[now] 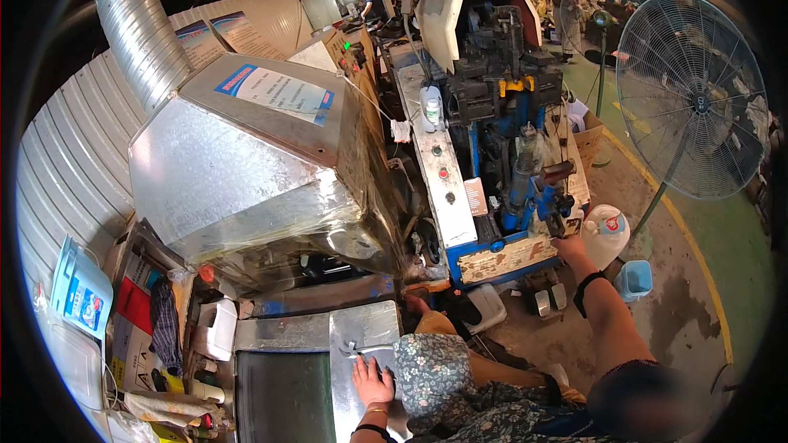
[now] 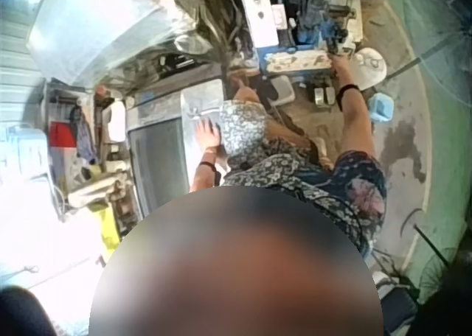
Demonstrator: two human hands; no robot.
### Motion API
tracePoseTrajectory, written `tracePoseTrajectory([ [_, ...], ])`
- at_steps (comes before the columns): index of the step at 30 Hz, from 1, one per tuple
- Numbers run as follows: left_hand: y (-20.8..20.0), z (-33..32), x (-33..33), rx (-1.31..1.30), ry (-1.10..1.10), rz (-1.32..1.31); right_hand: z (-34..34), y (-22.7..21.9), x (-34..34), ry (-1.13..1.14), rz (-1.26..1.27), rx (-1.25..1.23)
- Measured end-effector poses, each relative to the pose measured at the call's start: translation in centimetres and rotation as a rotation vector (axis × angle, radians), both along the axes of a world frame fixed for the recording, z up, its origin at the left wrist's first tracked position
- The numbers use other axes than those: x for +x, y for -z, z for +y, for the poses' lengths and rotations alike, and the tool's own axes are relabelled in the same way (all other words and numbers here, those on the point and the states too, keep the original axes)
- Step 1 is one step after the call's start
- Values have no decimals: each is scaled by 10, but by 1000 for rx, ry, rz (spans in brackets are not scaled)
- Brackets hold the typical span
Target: The recorder is seen working in a shoe factory, specifically focusing on applying glue or a finish to the soles and then placing them into a heating or drying machine.
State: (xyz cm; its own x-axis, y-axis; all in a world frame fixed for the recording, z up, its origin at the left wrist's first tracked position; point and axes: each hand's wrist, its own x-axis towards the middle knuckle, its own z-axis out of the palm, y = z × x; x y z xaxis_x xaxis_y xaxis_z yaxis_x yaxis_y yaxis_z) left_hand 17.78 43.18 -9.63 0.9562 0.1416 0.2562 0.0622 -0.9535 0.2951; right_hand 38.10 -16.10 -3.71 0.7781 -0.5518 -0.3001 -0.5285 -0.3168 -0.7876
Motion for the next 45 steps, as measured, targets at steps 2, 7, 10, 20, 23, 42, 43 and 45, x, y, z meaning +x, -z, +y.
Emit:
tracePoseTrajectory([
  [2,-1,0,0,3,-1,0,2,0,-1,-4,33,-191],
  [7,-3,-1,-1,-4,-1,12,16,-12,-5,-25,108,-367],
  [10,-3,-1,-2,-21,-20,24,27,-23,-7,-58,171,-484],
  [20,-1,0,-1,-19,-7,10,31,-31,-10,-61,202,-484],
  [23,-3,-2,1,-24,-5,13,32,-33,-13,-49,177,-488],
  [42,1,-1,-7,60,86,-101,31,-27,-18,-43,84,-499],
  [43,2,1,-6,63,93,-109,30,-27,-18,-34,78,-497],
  [45,0,-1,-5,71,69,-72,29,-27,-18,-61,137,-456],
])
